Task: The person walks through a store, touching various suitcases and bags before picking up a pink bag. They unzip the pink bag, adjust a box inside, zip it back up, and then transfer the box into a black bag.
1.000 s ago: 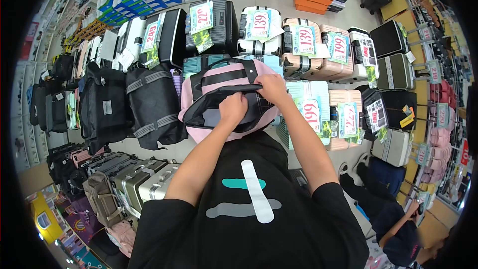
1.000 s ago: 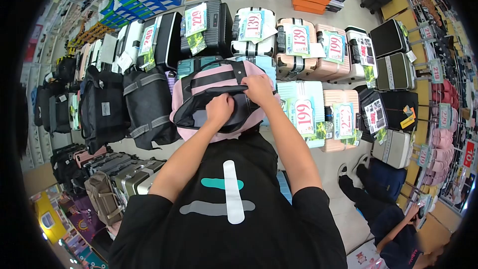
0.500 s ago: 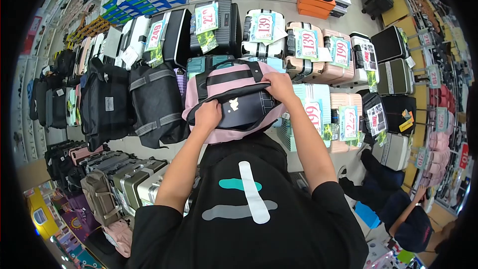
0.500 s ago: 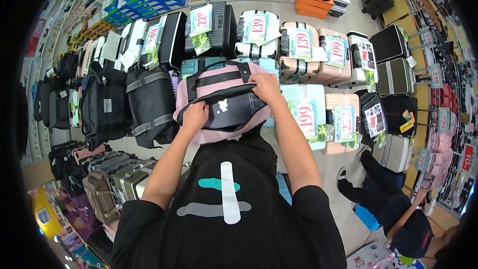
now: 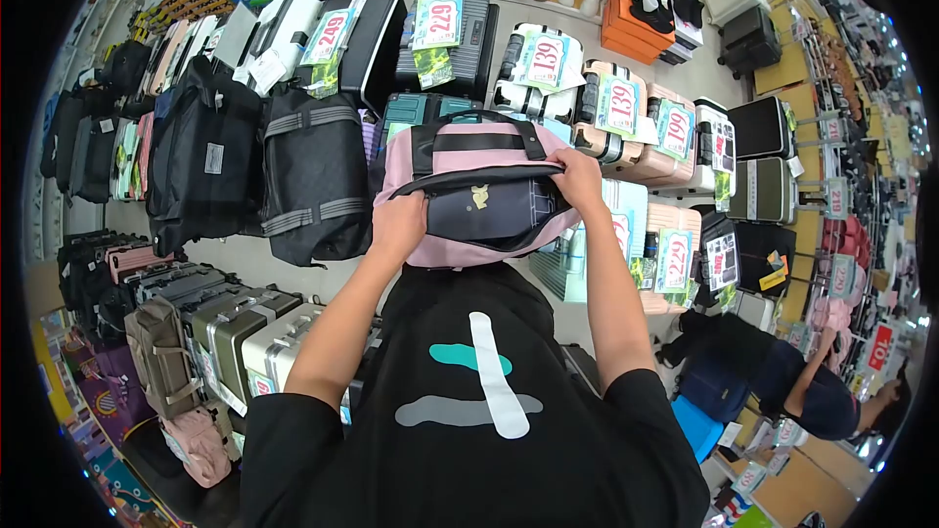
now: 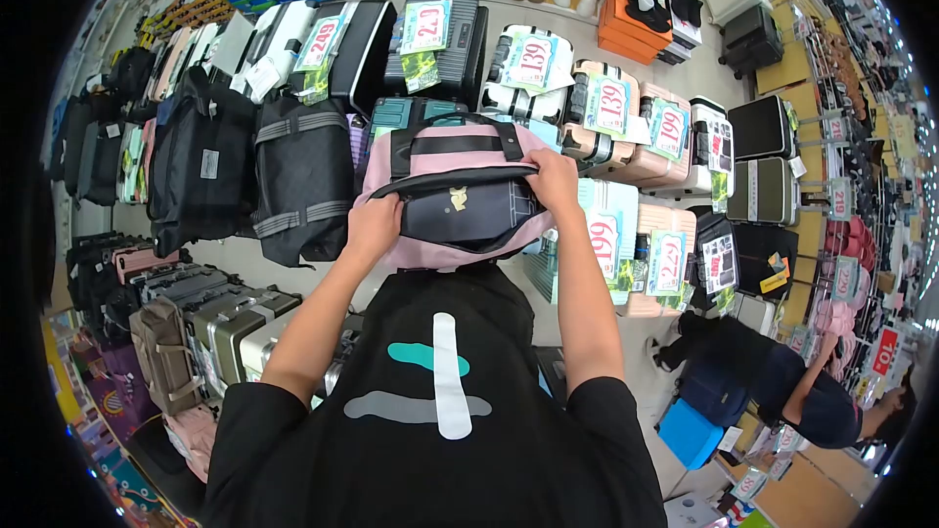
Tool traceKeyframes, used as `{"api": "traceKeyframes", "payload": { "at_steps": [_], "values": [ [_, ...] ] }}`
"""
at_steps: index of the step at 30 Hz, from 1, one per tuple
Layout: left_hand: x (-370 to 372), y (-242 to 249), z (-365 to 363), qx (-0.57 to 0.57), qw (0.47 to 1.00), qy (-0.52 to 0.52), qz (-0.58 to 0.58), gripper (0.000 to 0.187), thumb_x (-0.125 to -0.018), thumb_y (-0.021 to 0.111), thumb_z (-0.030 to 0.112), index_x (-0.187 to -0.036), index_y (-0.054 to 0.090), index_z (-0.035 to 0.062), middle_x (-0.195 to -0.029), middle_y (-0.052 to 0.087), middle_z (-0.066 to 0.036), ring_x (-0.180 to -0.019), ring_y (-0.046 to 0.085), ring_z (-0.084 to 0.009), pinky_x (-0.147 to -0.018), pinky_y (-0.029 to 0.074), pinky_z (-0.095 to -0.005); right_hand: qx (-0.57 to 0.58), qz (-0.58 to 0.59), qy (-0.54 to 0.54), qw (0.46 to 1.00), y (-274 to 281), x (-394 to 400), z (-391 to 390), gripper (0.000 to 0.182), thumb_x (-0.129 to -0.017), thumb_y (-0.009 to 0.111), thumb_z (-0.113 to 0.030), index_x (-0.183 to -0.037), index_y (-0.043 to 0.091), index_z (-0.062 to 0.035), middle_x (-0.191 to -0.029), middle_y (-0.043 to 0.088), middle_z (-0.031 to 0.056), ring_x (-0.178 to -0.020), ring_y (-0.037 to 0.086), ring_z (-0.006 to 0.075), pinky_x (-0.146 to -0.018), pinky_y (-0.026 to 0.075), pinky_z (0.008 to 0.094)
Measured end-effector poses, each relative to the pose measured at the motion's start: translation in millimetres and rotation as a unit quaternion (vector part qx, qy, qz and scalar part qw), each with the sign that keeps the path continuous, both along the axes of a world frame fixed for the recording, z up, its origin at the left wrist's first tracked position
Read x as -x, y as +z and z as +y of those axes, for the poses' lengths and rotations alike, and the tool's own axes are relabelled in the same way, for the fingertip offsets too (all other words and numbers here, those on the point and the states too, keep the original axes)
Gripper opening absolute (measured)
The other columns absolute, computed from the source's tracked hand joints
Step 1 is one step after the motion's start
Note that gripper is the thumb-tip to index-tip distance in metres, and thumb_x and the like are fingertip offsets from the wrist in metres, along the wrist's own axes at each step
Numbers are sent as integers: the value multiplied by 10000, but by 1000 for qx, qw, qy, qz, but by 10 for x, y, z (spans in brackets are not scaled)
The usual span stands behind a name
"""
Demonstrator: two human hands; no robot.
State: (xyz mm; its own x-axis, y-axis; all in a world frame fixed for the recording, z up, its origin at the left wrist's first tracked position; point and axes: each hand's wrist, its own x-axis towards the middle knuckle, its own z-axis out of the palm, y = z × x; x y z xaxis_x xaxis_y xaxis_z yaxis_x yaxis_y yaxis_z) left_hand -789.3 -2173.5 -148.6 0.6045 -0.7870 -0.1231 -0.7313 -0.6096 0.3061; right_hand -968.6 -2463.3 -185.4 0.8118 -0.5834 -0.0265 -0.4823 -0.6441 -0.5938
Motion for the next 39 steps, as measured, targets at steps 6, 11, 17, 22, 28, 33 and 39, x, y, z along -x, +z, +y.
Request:
{"api": "traceKeyframes", "payload": {
  "at_steps": [6,11,17,22,28,33,39],
  "values": [
    [6,-174,121,45,999,0,12,194,-913,604,234,-860,651,53,-759,683,-161,-708,676,-349,-613,526,-461,52,-24,-12,998,69,47,150,195,-687,679,-45,-881,684,-61,-839,656,99,-846,639,303,-777,480,414],
    [88,-268,211,79,996,14,47,198,-907,620,257,-913,641,61,-790,680,-144,-741,670,-346,-627,523,-454,134,-36,-81,987,278,219,500,293,-735,724,-83,-1015,643,-58,-1002,624,124,-984,595,342,-827,460,433],
    [361,-83,233,95,984,-102,109,307,-827,710,306,-1008,625,74,-986,653,-133,-890,665,-309,-686,528,-430,95,41,-23,994,257,696,851,389,-718,695,-43,-1098,612,-62,-1095,599,136,-1030,570,356,-852,445,468],
    [433,-71,268,76,974,-178,115,277,-735,764,192,-939,612,83,-910,578,-89,-797,646,-306,-655,518,-427,158,-23,113,981,400,699,1048,326,-652,717,-32,-967,651,-81,-1008,626,85,-1018,570,301,-892,414,425],
    [468,-230,407,194,970,-134,53,202,-713,743,95,-875,622,94,-834,584,-57,-721,633,-290,-622,496,-415,196,-30,36,979,293,787,1196,218,-646,749,-69,-793,591,-96,-865,588,28,-881,564,240,-783,410,385],
    [414,-137,436,191,969,-134,79,284,-680,778,122,-931,648,95,-875,614,-49,-771,646,-275,-670,514,-389,222,-72,-18,972,49,910,1329,202,-643,742,-59,-744,571,-96,-811,585,10,-800,567,219,-715,389,374],
    [222,14,738,99,983,-111,109,392,-706,799,166,-1042,616,81,-993,571,-77,-867,638,-299,-716,524,-401,189,-69,-11,979,101,927,1301,254,-623,732,-58,-853,630,-96,-866,600,19,-836,567,224,-735,392,371]
  ]
}}
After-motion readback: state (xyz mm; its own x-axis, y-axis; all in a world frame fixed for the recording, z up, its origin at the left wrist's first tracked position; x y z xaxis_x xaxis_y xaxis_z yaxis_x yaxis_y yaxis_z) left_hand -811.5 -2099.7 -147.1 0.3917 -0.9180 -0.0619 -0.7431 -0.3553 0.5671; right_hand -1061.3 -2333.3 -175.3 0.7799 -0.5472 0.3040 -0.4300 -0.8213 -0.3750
